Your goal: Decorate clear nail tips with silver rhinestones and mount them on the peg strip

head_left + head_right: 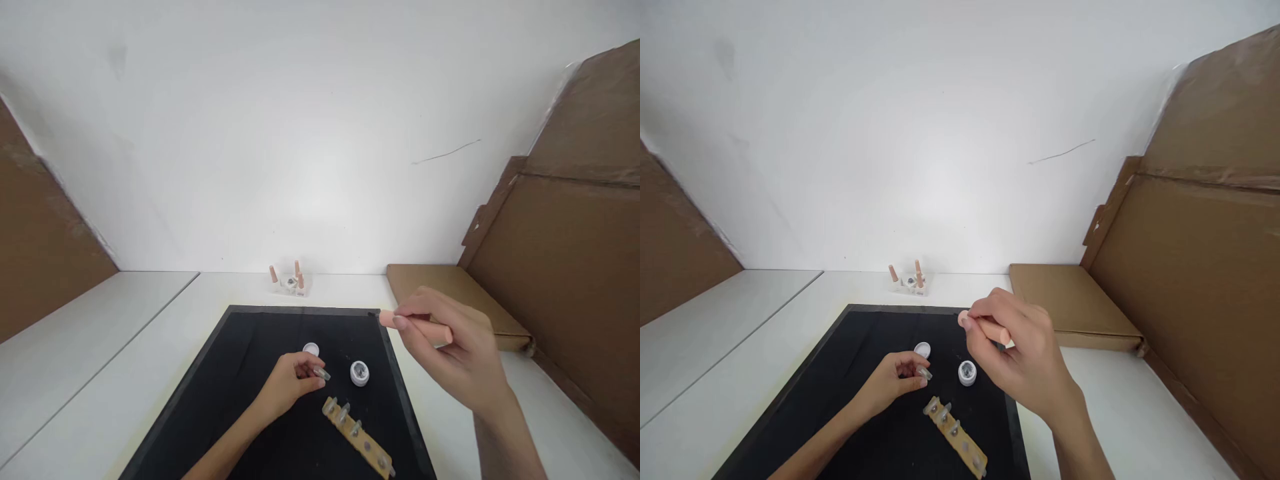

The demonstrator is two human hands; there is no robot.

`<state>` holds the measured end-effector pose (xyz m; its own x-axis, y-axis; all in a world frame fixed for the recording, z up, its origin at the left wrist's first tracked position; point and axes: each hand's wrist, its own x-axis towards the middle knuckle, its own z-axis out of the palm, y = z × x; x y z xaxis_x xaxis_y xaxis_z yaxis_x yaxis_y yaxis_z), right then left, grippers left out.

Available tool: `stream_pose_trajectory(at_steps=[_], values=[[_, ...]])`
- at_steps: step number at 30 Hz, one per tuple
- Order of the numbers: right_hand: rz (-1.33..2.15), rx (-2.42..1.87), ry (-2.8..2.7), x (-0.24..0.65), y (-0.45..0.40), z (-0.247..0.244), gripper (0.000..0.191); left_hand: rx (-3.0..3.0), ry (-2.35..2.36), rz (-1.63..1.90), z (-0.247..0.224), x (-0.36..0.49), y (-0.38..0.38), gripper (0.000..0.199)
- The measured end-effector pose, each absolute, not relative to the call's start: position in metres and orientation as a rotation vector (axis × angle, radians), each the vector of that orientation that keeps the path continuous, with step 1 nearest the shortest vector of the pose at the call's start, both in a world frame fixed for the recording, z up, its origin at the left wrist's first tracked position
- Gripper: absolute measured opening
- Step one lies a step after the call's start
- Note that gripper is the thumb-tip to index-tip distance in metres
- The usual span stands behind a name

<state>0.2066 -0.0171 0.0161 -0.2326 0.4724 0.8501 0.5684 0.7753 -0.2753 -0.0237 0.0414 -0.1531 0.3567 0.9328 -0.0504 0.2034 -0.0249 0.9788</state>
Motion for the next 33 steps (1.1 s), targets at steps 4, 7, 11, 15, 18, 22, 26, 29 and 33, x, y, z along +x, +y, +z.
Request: stream_pose_trajectory(at_steps=[4,7,11,15,18,22,26,29,33], values=[[-0.104,-0.802,-1.892,0.208,-0.015,0.015,0.015,1.577,1.158,0.778,-0.156,-0.021,0.037,0.036],[-0.106,-0.794,-1.899,0.209,-0.014,0.014,0.015,1.646,1.215,0.746,-0.154,-0.020,0.034,0.042],[-0.103,-0.786,-1.905,0.210,-0.014,0.014,0.014,1.752,1.274,0.715,-0.154,-0.020,0.034,0.050],[-0.108,-0.782,-1.909,0.210,-0.014,0.013,0.014,1.832,1.309,0.670,-0.162,-0.021,0.038,0.057],[-0.103,-0.789,-1.907,0.210,-0.014,0.011,0.015,1.879,1.321,0.639,-0.170,-0.021,0.041,0.059],[-0.103,-0.793,-1.902,0.211,-0.013,0.010,0.015,1.946,1.311,0.617,-0.179,-0.021,0.043,0.062],[-0.104,-0.797,-1.898,0.211,-0.012,0.010,0.014,2.012,1.296,0.629,-0.184,-0.020,0.044,0.063],[-0.096,-0.805,-1.900,0.210,-0.012,0.011,0.013,2.050,1.268,0.645,-0.186,-0.019,0.045,0.064],[-0.098,-0.801,-1.894,0.211,-0.012,0.010,0.014,2.081,1.231,0.680,-0.190,-0.019,0.047,0.069]])
